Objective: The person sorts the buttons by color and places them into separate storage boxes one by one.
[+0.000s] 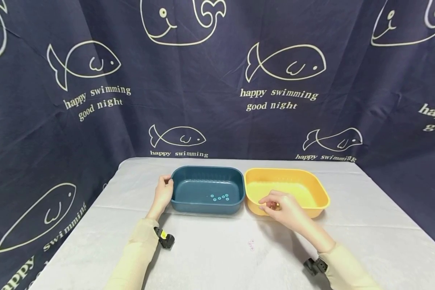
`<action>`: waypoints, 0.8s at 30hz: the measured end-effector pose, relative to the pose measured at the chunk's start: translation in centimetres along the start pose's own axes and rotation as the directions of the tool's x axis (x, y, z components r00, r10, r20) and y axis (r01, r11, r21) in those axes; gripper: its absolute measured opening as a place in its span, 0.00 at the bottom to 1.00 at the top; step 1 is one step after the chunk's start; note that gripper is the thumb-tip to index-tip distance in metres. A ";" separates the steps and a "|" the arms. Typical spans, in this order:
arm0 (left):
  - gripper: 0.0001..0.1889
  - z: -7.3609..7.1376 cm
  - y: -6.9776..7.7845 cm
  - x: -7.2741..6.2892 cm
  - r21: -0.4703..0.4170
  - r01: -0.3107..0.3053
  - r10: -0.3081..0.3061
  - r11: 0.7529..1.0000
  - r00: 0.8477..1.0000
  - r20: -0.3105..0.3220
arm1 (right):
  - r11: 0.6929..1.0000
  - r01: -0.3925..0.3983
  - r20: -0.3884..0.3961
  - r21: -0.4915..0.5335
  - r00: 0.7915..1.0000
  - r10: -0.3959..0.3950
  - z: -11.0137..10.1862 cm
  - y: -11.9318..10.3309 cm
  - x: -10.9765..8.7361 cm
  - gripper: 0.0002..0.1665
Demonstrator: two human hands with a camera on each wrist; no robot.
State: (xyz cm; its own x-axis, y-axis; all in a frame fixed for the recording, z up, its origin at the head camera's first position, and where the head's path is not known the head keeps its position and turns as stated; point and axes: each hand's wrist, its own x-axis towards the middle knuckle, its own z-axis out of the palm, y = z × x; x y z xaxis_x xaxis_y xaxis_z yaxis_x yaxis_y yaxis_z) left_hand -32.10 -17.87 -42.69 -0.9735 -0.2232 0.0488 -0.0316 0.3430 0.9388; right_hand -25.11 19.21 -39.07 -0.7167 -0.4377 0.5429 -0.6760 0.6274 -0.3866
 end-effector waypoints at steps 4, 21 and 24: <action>0.20 -0.1 0.0 0.0 0.005 -0.007 0.007 1.000 1.000 -0.001 | 1.000 0.010 0.032 0.028 0.999 -0.011 0.5 -0.3 -0.3 0.07; 0.20 0.0 0.0 -0.1 0.003 -0.007 0.007 1.000 1.000 0.010 | 0.992 -0.101 0.294 0.076 0.953 0.074 1.0 -1.3 -1.1 0.09; 0.20 -0.1 0.0 -0.1 0.005 -0.007 0.007 1.000 1.000 0.008 | 0.989 -0.088 0.321 0.121 0.946 0.045 1.1 -1.2 -1.3 0.08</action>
State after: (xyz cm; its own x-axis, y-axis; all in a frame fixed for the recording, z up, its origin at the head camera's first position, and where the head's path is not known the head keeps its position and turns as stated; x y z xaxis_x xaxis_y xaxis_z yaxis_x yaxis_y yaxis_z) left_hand -32.01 -17.89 -42.63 -0.9755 -0.2138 0.0525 -0.0262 0.3493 0.9367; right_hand -23.58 18.29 -40.16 -0.7635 -0.5926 0.2567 -0.6260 0.5812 -0.5199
